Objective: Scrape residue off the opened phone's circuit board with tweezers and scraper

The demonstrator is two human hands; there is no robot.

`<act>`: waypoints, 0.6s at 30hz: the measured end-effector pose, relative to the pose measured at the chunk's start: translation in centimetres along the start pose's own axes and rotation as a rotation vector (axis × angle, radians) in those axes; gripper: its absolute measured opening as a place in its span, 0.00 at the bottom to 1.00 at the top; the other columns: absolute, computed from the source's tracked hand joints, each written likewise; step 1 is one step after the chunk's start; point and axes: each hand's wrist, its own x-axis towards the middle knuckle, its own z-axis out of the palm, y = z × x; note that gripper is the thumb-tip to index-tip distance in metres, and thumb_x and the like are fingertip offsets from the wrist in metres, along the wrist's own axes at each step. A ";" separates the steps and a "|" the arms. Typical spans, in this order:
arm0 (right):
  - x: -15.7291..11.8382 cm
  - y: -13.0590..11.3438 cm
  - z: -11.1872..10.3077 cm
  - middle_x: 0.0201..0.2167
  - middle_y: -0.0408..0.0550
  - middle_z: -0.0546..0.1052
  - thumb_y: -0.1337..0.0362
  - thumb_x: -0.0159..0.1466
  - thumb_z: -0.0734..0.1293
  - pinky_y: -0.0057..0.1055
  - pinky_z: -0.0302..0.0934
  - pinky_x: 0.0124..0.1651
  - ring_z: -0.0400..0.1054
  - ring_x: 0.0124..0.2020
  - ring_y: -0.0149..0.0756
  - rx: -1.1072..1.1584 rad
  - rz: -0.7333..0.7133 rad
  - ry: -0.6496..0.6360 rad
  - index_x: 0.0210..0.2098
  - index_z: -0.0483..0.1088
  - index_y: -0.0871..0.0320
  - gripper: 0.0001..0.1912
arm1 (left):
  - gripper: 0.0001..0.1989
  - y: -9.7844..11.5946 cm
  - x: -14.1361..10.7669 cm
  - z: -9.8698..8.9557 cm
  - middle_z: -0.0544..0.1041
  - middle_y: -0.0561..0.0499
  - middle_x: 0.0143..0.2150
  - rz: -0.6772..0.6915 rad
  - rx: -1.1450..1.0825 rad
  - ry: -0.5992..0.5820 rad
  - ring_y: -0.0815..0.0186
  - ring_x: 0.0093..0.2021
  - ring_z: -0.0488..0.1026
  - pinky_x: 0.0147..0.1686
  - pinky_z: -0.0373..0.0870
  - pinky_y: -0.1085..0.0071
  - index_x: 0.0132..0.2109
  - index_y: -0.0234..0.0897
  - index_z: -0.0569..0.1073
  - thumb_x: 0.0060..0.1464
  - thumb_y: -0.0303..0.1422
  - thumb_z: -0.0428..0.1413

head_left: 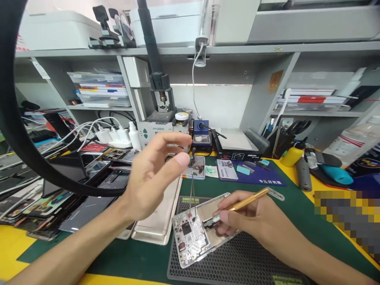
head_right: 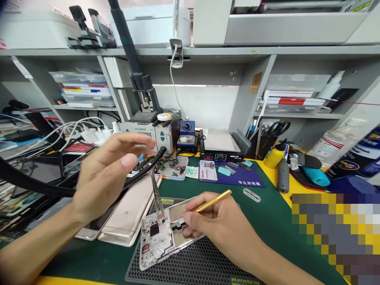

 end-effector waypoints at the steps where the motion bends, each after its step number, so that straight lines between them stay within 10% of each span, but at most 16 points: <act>1: 0.0 0.0 0.0 0.26 0.45 0.84 0.57 0.62 0.77 0.27 0.72 0.37 0.80 0.31 0.34 0.005 0.002 -0.009 0.37 0.75 0.58 0.13 | 0.10 0.7 0.0 -0.2 0.73 0.51 0.53 0.077 0.098 0.045 0.61 0.55 0.69 0.58 0.65 0.62 0.52 0.44 0.73 0.65 0.34 0.57; 5: 0.0 -0.3 0.0 0.27 0.47 0.85 0.54 0.60 0.78 0.28 0.71 0.37 0.80 0.30 0.34 -0.004 0.014 -0.026 0.38 0.74 0.60 0.17 | 0.10 4.0 -1.7 -1.1 0.72 0.54 0.45 0.294 0.514 0.093 0.63 0.47 0.69 0.48 0.64 0.63 0.48 0.45 0.73 0.60 0.26 0.58; 11: 0.0 -0.9 0.0 0.28 0.52 0.85 0.57 0.61 0.76 0.31 0.73 0.37 0.81 0.31 0.38 -0.005 0.027 -0.011 0.38 0.74 0.62 0.15 | 0.06 4.4 -6.1 -0.8 0.73 0.55 0.36 -0.139 0.741 -0.547 0.68 0.34 0.71 0.34 0.66 0.70 0.42 0.43 0.71 0.66 0.29 0.50; 18: 0.1 -1.1 0.0 0.26 0.50 0.85 0.60 0.60 0.75 0.31 0.74 0.35 0.81 0.30 0.38 0.004 0.041 0.023 0.37 0.74 0.61 0.12 | 0.16 1.3 -7.6 2.2 0.74 0.48 0.40 -0.117 1.100 -0.812 0.57 0.35 0.74 0.31 0.68 0.60 0.43 0.40 0.74 0.65 0.24 0.42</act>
